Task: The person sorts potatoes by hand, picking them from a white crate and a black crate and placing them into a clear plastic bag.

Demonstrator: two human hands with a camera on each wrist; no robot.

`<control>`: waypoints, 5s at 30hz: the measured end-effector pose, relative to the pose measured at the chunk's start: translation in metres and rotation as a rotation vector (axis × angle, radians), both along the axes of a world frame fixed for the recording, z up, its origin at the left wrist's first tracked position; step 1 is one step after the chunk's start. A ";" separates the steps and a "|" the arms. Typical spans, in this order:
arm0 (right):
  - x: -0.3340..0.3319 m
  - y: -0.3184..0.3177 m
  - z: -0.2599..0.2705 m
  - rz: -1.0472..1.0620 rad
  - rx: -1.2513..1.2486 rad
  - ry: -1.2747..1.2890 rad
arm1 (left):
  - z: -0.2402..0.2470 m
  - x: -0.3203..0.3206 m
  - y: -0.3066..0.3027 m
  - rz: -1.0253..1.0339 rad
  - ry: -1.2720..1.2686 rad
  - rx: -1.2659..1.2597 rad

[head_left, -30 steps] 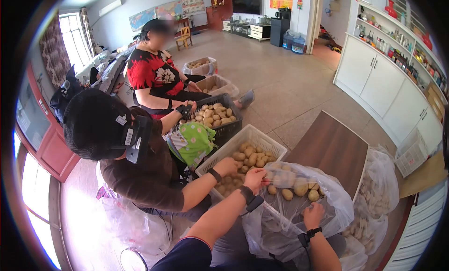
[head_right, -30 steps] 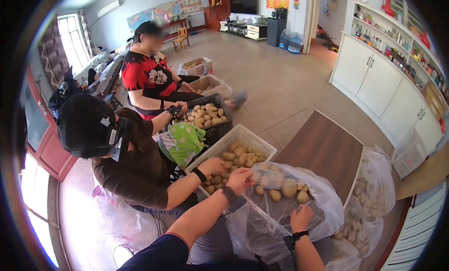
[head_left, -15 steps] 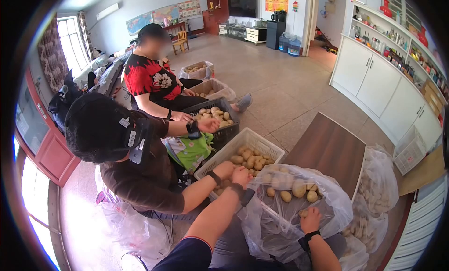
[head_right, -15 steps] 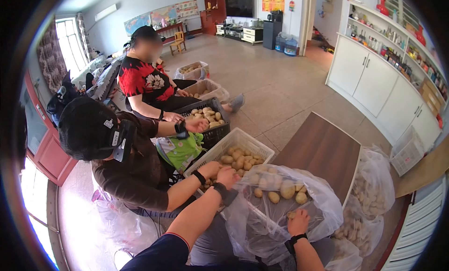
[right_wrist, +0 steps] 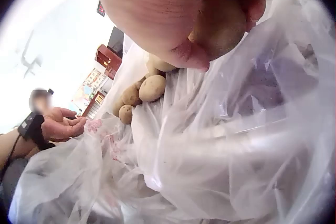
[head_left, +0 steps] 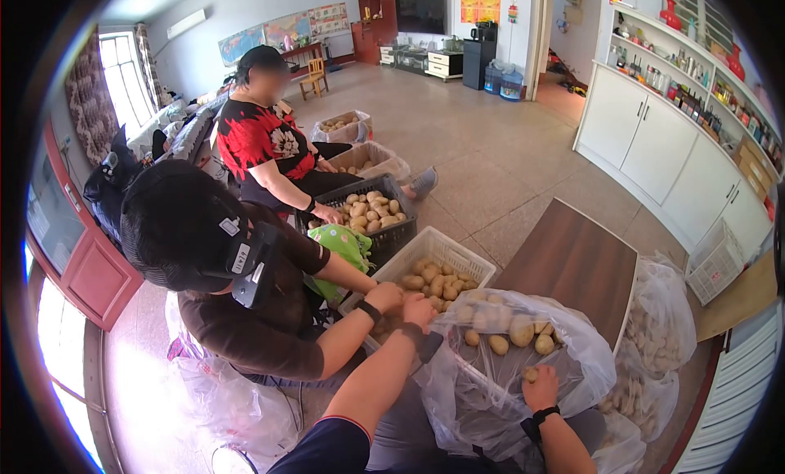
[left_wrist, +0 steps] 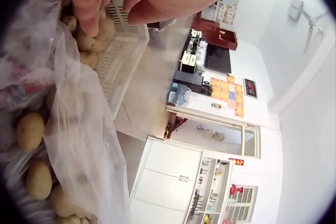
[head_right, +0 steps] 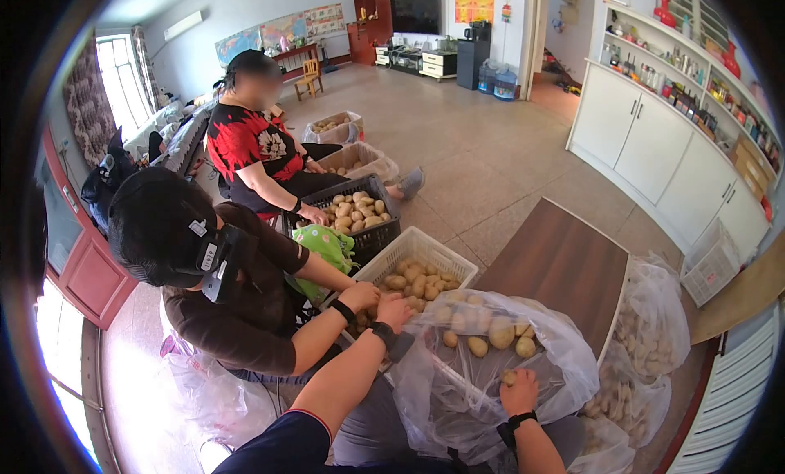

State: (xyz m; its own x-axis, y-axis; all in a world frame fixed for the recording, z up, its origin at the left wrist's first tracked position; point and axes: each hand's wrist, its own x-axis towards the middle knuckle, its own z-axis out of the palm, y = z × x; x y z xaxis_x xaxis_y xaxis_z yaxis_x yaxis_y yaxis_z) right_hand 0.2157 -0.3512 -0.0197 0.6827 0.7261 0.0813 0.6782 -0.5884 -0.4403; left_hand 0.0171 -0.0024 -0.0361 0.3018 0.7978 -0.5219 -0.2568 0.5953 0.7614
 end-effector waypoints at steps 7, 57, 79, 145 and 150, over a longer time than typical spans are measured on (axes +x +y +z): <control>0.004 0.013 -0.014 -0.047 0.264 0.190 | 0.051 0.015 -0.036 -0.063 0.024 0.093; -0.020 0.080 0.048 -0.160 0.211 1.320 | 0.093 0.038 -0.106 -0.691 0.101 0.176; 0.052 0.051 0.014 0.032 -0.187 -0.013 | 0.011 -0.004 0.010 -0.092 0.059 -0.248; -0.003 0.049 -0.005 -0.270 0.348 1.459 | 0.058 0.037 -0.098 -0.733 0.204 0.119; -0.015 0.071 0.022 -0.076 0.291 1.793 | 0.063 0.039 -0.104 -0.798 0.237 0.157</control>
State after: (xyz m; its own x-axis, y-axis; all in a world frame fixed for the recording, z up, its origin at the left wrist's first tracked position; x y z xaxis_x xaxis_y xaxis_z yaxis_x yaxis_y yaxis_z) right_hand 0.2006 -0.2799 0.0022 0.1038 0.7912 -0.6027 -0.7015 -0.3713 -0.6083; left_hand 0.0558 -0.1068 0.0267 0.7021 0.4606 -0.5431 0.3719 0.4132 0.8312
